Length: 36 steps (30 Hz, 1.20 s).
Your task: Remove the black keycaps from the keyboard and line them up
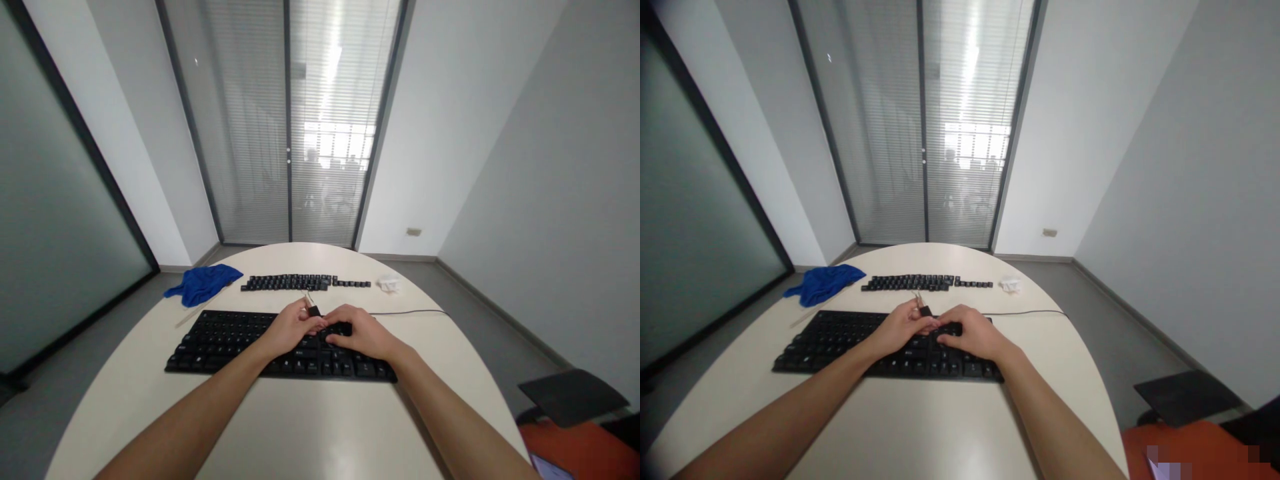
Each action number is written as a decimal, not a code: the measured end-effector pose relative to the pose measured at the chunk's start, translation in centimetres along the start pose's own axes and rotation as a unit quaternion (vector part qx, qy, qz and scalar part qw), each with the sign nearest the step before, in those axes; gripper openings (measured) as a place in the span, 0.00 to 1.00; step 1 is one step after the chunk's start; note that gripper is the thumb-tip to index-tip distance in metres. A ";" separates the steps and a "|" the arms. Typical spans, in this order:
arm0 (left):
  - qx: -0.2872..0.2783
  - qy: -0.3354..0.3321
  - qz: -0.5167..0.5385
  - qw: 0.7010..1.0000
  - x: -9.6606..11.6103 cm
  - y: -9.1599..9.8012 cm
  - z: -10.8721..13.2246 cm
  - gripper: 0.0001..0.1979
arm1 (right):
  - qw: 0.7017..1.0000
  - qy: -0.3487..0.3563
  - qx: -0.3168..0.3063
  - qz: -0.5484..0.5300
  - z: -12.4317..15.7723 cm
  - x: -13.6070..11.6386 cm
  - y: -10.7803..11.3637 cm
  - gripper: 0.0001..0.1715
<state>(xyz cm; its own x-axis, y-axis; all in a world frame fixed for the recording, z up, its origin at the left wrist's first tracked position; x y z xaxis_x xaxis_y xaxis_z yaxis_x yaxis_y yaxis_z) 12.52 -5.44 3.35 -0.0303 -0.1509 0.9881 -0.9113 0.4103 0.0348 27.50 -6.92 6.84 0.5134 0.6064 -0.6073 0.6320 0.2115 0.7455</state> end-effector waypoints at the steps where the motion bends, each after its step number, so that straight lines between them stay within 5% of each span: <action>1: 0.004 -0.006 0.000 1.000 0.0 0.1 0.0 0.16 | 1.000 -0.009 0.007 0.000 0.0 0.1 0.1 0.15; 11: 0.122 0.004 0.008 0.993 0.1 1.3 0.0 0.18 | 0.996 -0.049 0.032 0.069 0.0 -0.2 0.2 0.13; 18: 0.134 0.034 -0.004 0.990 0.1 1.5 0.1 0.18 | 0.987 0.049 -0.001 0.153 -0.1 -2.1 -0.5 0.11; 27: 0.149 0.025 0.006 0.989 -0.5 1.6 -0.3 0.15 | 0.992 0.071 0.008 0.105 -0.1 -2.4 -0.6 0.09; 36: 0.131 -0.019 -0.005 0.991 -1.3 1.9 -0.7 0.15 | 0.972 -0.118 0.163 0.117 0.1 3.7 2.6 0.09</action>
<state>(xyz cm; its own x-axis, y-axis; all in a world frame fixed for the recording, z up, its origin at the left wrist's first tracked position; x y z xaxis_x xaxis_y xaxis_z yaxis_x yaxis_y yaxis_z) 11.09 -3.80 2.22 -0.0309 -0.1908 0.9811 -0.9868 0.1622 0.0004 31.05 -4.21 6.53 0.7607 0.4068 -0.5058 0.6117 -0.1885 0.7683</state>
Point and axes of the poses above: each hand's wrist, its own z-axis away from the middle knuckle, its own y-axis out of the back of the hand, x = y × z, the point moved 6 cm from there along -z, towards the middle knuckle, and after that the axes turned 5 degrees about -y, right-handed, at the moved point
